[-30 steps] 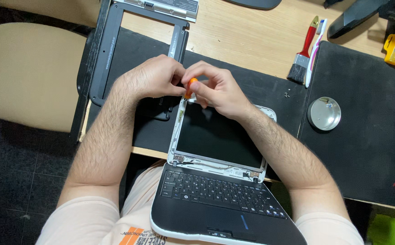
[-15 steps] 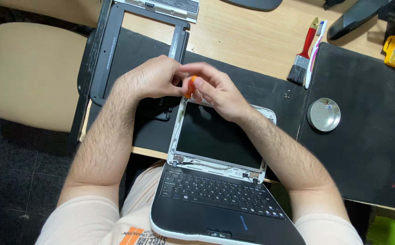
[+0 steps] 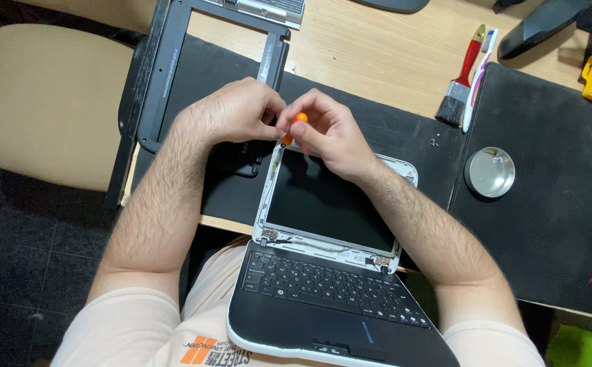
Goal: The person uses a screwdriver to remove screws from the bezel of a white laptop. They then detach the screen panel and disconnect the ribbon cable. Finally, they flip the laptop over and remove screws from the bottom casing.
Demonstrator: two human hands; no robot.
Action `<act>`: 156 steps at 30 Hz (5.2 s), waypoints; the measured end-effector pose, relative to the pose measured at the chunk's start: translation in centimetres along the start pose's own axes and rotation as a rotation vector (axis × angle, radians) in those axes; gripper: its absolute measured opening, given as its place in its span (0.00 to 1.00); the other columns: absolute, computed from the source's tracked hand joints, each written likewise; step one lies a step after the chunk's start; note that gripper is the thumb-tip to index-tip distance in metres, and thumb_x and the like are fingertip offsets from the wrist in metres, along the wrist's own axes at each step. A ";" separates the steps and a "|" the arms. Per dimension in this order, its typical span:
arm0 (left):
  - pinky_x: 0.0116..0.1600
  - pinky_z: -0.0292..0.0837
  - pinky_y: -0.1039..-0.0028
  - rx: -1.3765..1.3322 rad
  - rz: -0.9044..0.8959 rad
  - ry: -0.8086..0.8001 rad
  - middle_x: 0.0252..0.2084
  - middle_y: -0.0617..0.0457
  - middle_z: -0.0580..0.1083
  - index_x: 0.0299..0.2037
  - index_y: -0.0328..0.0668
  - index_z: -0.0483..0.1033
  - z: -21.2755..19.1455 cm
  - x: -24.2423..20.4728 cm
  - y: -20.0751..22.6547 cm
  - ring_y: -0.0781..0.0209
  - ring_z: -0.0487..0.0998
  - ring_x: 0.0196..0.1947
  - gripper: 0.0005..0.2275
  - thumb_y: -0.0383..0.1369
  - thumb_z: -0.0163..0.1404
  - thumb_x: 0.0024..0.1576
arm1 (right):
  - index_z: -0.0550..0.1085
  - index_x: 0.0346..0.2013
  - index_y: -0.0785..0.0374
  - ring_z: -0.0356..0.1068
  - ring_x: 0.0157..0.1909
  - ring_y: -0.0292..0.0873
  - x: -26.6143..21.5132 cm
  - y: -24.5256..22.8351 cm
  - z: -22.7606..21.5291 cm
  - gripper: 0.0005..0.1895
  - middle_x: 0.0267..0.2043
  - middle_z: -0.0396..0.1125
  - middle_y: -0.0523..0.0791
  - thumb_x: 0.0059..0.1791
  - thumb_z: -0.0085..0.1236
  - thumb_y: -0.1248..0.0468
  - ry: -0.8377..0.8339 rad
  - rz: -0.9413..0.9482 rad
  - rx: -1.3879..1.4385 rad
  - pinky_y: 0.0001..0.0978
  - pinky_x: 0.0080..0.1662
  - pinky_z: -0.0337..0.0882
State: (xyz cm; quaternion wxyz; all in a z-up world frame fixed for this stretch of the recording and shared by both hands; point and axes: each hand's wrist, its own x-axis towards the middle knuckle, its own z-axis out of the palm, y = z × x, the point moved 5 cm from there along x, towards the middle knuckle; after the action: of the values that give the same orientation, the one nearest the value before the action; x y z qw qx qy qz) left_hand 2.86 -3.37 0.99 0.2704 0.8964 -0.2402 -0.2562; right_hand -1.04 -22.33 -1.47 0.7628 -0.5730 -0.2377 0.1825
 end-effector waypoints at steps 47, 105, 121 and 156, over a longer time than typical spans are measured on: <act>0.56 0.76 0.54 0.356 0.220 0.131 0.42 0.57 0.83 0.44 0.53 0.92 0.9 0.7 3.0 0.49 0.82 0.50 0.05 0.36 0.62 0.66 | 0.75 0.62 0.73 0.87 0.45 0.51 -16.6 -11.4 -18.0 0.09 0.51 0.81 0.60 0.70 0.67 0.75 0.626 0.103 -0.666 0.36 0.49 0.90; 0.47 0.84 0.54 0.314 0.525 0.260 0.47 0.51 0.79 0.51 0.48 0.93 4.8 1.0 4.4 0.47 0.82 0.45 0.07 0.23 0.65 0.70 | 0.65 0.58 0.58 0.89 0.48 0.45 -32.7 -6.0 -2.2 0.15 0.47 0.87 0.49 0.66 0.65 0.68 0.684 0.204 -0.858 0.34 0.57 0.84; 0.48 0.84 0.53 0.295 0.483 0.244 0.48 0.50 0.80 0.53 0.47 0.93 5.0 1.1 4.3 0.47 0.82 0.46 0.06 0.26 0.66 0.71 | 0.66 0.59 0.59 0.91 0.51 0.46 -32.9 -6.0 -2.5 0.16 0.50 0.87 0.48 0.65 0.66 0.68 0.611 0.164 -0.900 0.36 0.60 0.85; 0.58 0.88 0.61 0.290 0.320 0.213 0.45 0.52 0.82 0.50 0.48 0.92 4.4 0.9 5.5 0.53 0.88 0.50 0.05 0.29 0.65 0.68 | 0.79 0.56 0.82 0.81 0.25 0.50 -34.4 -4.7 -5.0 0.25 0.46 0.73 0.69 0.69 0.56 0.55 0.693 -0.063 -0.010 0.35 0.29 0.81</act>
State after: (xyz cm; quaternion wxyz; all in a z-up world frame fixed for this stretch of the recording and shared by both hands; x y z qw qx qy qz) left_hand -0.67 -9.47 0.88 0.1997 0.8984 -0.3835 -0.0768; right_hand -26.39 -46.54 -3.37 0.8006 -0.5970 0.0172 -0.0477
